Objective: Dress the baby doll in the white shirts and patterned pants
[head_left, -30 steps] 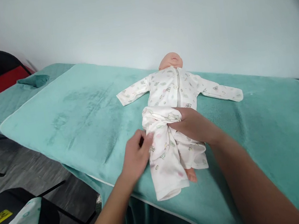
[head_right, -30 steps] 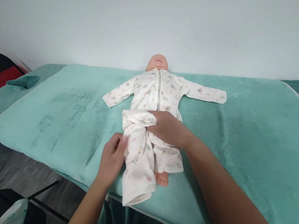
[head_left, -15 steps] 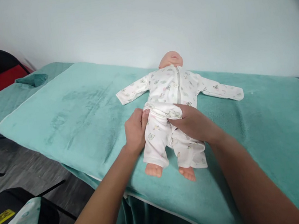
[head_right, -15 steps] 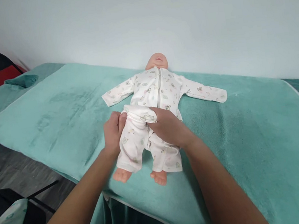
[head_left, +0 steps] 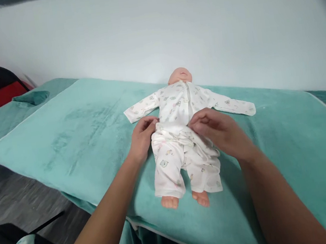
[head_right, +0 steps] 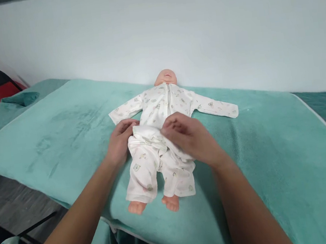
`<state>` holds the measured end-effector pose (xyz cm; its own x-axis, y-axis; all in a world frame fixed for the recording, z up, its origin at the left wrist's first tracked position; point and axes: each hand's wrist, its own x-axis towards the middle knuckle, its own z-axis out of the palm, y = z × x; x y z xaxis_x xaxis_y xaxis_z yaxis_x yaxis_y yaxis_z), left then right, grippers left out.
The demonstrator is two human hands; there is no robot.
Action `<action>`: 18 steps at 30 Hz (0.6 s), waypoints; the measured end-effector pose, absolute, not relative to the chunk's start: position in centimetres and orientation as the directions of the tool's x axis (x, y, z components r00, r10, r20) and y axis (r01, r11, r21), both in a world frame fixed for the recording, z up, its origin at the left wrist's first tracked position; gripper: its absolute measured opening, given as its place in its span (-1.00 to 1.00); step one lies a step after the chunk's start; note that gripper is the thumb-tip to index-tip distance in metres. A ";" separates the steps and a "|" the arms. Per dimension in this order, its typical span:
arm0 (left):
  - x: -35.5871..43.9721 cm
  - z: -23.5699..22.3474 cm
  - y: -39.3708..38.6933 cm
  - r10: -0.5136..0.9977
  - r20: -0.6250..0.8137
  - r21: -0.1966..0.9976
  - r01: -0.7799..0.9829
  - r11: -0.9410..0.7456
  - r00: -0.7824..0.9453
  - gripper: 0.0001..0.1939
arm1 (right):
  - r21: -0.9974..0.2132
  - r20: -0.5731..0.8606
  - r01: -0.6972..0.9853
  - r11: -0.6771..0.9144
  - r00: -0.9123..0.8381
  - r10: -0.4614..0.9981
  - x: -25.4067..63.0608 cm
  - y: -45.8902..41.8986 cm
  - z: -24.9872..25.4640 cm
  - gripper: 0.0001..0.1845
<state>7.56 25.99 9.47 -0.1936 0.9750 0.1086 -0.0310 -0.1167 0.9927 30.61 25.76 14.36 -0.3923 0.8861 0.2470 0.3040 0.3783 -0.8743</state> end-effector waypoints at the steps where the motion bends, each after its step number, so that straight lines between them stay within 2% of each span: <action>1: 7.7 10.1 26.3 0.983 0.111 0.994 -0.011 -0.113 -0.148 -0.77 | -0.855 0.312 0.331 0.399 -0.287 0.906 30.8 26.1 14.1 -0.73; 3: 7.8 11.4 26.5 0.989 0.145 0.985 0.101 -0.142 -0.021 -0.67 | -0.754 0.417 0.513 0.411 -0.111 0.902 30.8 26.7 13.2 -0.75; 4: 7.8 12.1 26.5 0.985 0.160 0.968 0.187 -0.168 0.058 -0.60 | -0.677 0.449 0.620 0.396 -0.079 0.890 30.6 27.0 12.8 -0.73; 6: 7.8 13.0 26.5 0.964 0.155 0.907 0.357 -0.226 0.217 -0.47 | -0.513 0.471 0.779 0.360 -0.096 0.877 30.1 27.4 11.9 -0.67; 9: 8.2 13.4 26.5 0.943 0.116 0.825 0.498 -0.267 0.313 -0.38 | -0.373 0.468 0.861 0.346 -0.147 0.871 29.3 27.3 11.3 -0.76; 11: 9.0 13.2 26.5 0.956 0.122 0.781 0.569 -0.258 0.266 -0.38 | -0.340 0.461 0.873 0.349 -0.168 0.871 28.9 27.1 11.5 -0.87; 13: 10.2 13.0 26.6 0.972 0.153 0.697 0.679 -0.233 0.177 -0.36 | -0.338 0.451 0.872 0.353 -0.179 0.874 28.9 26.9 11.8 -0.90; 15: 11.7 13.1 26.6 0.975 0.196 0.552 0.809 -0.201 0.108 -0.35 | -0.365 0.439 0.860 0.358 -0.180 0.880 29.1 26.9 12.0 -0.86; 18: 13.5 13.7 26.4 0.962 0.255 0.296 0.939 -0.173 0.097 -0.43 | -0.447 0.419 0.817 0.365 -0.169 0.892 29.6 27.1 12.0 -0.83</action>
